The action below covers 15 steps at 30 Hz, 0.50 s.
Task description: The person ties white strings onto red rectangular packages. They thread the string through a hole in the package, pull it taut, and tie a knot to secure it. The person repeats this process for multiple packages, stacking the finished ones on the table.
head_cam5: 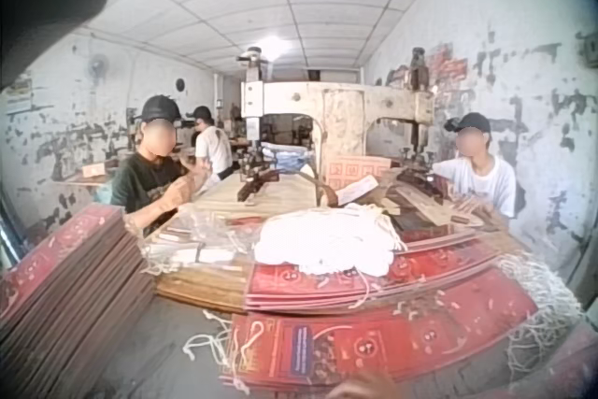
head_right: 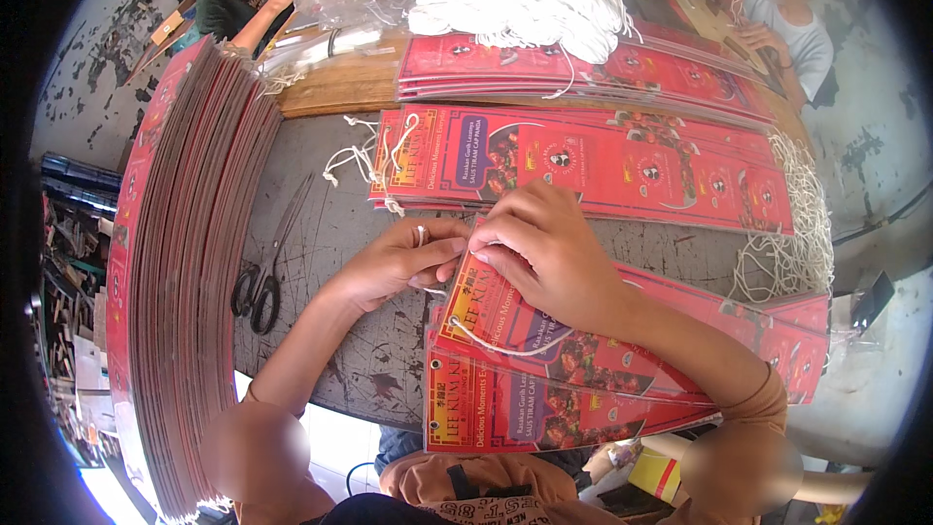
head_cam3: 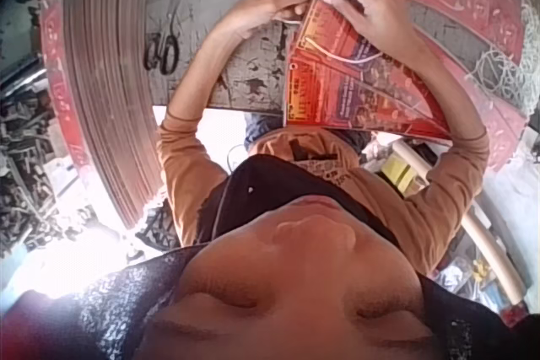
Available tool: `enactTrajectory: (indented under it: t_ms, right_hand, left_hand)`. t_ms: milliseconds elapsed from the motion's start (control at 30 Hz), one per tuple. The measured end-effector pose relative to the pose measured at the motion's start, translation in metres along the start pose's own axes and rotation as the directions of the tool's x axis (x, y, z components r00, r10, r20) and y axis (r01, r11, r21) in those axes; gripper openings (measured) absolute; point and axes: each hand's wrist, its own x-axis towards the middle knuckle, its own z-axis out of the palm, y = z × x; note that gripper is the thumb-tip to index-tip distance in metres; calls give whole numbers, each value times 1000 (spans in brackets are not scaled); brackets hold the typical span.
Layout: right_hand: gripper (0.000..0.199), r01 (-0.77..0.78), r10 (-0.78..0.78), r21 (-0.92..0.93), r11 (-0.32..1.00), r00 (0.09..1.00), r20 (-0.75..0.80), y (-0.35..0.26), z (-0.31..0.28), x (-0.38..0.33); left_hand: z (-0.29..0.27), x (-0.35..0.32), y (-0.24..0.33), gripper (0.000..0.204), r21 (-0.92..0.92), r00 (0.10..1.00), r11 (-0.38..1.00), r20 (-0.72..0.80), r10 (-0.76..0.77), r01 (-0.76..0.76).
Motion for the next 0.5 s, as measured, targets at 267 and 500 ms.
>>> enactTrajectory:
  t_ms: [267,500]
  right_hand:
    - [13,12,-13,-30,999,1000,-17,0,4,-1]
    - [13,114,-121,-85,990,990,-73,1,6,-2]
  left_hand:
    - [-1,0,-2,16,75,1000,997,29,3,-5]
    - [1,1,-3,9,25,999,999,31,44,-45]
